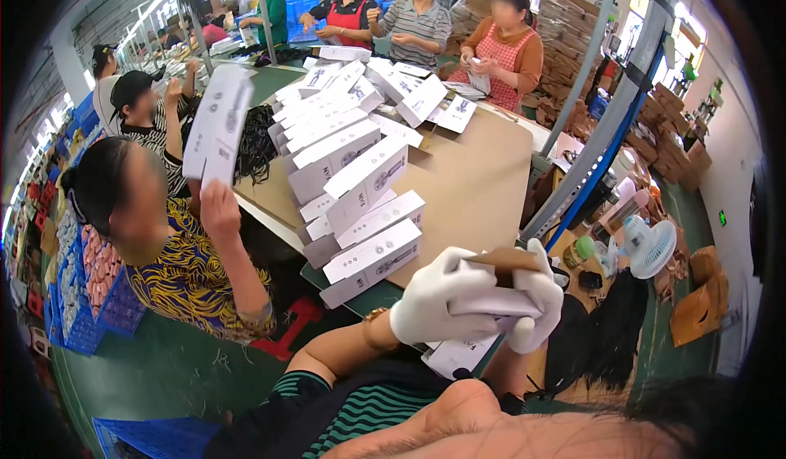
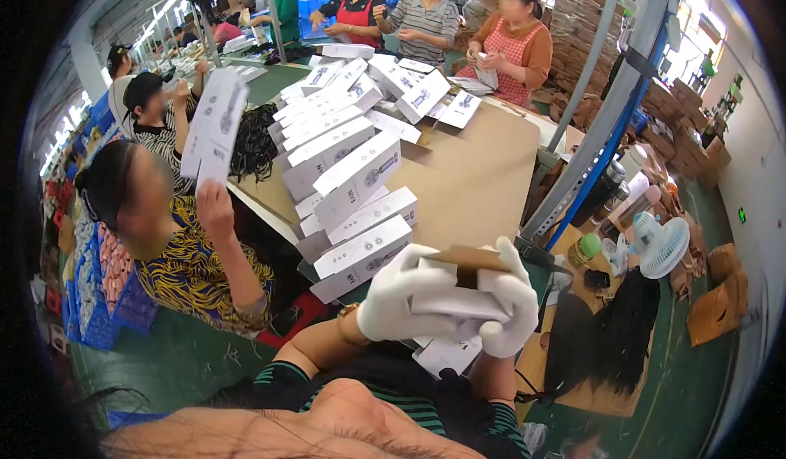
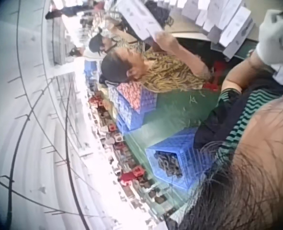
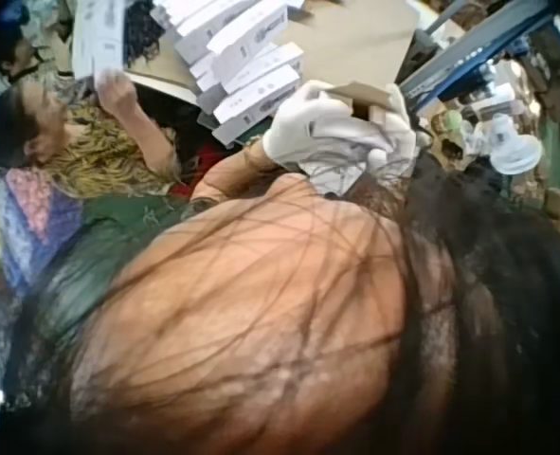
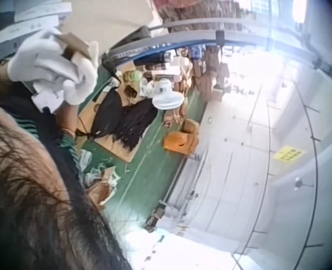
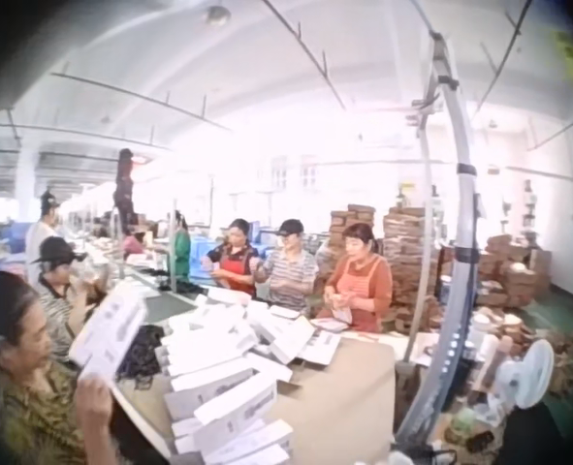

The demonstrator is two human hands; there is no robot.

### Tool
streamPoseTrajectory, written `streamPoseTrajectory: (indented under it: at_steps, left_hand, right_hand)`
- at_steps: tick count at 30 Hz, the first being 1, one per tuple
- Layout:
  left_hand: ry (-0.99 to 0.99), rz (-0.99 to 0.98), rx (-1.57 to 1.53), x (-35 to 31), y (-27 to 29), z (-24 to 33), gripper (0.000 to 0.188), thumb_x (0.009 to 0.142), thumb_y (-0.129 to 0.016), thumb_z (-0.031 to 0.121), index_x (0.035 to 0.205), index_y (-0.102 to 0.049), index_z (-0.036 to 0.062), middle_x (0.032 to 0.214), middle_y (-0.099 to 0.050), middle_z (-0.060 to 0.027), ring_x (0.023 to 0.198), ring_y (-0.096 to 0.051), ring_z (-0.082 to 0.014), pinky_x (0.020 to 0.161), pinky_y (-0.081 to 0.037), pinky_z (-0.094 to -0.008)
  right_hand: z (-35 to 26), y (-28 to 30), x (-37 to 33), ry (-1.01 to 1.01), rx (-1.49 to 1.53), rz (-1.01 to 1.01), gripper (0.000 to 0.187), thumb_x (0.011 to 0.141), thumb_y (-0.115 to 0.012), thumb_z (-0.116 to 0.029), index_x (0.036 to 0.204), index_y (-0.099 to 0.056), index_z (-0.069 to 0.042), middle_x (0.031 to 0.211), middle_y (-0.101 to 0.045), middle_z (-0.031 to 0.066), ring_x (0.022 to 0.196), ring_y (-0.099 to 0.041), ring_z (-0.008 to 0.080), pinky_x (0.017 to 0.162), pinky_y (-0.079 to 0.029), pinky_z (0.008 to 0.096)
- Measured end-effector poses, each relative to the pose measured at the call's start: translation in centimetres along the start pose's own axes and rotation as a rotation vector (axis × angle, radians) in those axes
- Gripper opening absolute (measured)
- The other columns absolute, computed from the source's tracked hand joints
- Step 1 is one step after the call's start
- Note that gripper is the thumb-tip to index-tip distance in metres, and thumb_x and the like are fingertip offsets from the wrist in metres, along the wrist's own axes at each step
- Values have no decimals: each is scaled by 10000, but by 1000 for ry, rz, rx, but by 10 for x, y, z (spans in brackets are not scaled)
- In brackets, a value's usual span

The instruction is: The person folds flat cardboard packaging sheets into boxes and folds cardboard inserts by hand.

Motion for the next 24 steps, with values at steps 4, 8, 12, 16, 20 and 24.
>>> streamPoseTrajectory:
  at_steps: [4, 8, 12, 16, 20, 24]
  left_hand:
    - [181, -61, -223, -7, 8, -30, 286, 698, -829, 112, 867, -610, 39, 1092, -607, -156, 947, -604, -264, 803, -483, -340]
    - [358, 90, -399, -17, 19, -49, 251, 750, -774, 60, 916, -588, 33, 990, -641, -106, 907, -606, -174, 817, -482, -298]
    - [415, 26, -344, -14, 41, -73, 430, 855, -738, 244, 1157, -558, -3, 1149, -598, -108, 1108, -552, -182, 943, -453, -345]
    - [392, 351, 310, -14, 115, -96, 820, 752, -801, 442, 1337, -454, -17, 1293, -535, -168, 1166, -552, -280, 990, -453, -393]
    - [909, 241, 1025, -69, 166, -173, 741, 691, -833, 374, 1281, -500, 73, 1237, -573, -164, 1155, -548, -358, 953, -481, -451]
    - [891, 237, 980, -89, 188, -199, 375, 802, -702, 218, 1159, -587, 212, 919, -694, -176, 883, -665, -391, 776, -535, -481]
  right_hand:
    - [19, -17, -10, -86, 136, -84, 476, 892, -631, -492, 977, -574, -27, 1249, -576, 319, 1109, -604, 373, 924, -468, 436]
    - [41, -45, -10, -168, 364, -104, 257, 939, -599, -284, 919, -544, -33, 926, -652, 144, 1040, -601, 313, 961, -467, 533]
    - [66, -63, -7, -175, 459, -116, 217, 970, -557, -220, 895, -539, -16, 882, -611, 134, 983, -592, 282, 1012, -431, 565]
    - [128, -59, -7, -450, 565, 136, 254, 989, -559, -241, 972, -557, 12, 1026, -637, 172, 1028, -585, 267, 975, -446, 442]
    - [177, -61, -10, -640, 609, 161, 224, 981, -591, -212, 999, -574, 10, 1056, -655, 154, 907, -621, 178, 857, -503, 326]
    - [197, -72, -23, -748, 608, 178, 188, 972, -613, -177, 968, -577, 7, 1020, -668, 122, 845, -623, 124, 762, -526, 253]
Point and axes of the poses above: each hand's wrist, its own x-axis towards the middle knuckle, its own y-axis out of the back of the hand, z = x × y, the point moved 7 cm from there along x, towards the middle knuckle
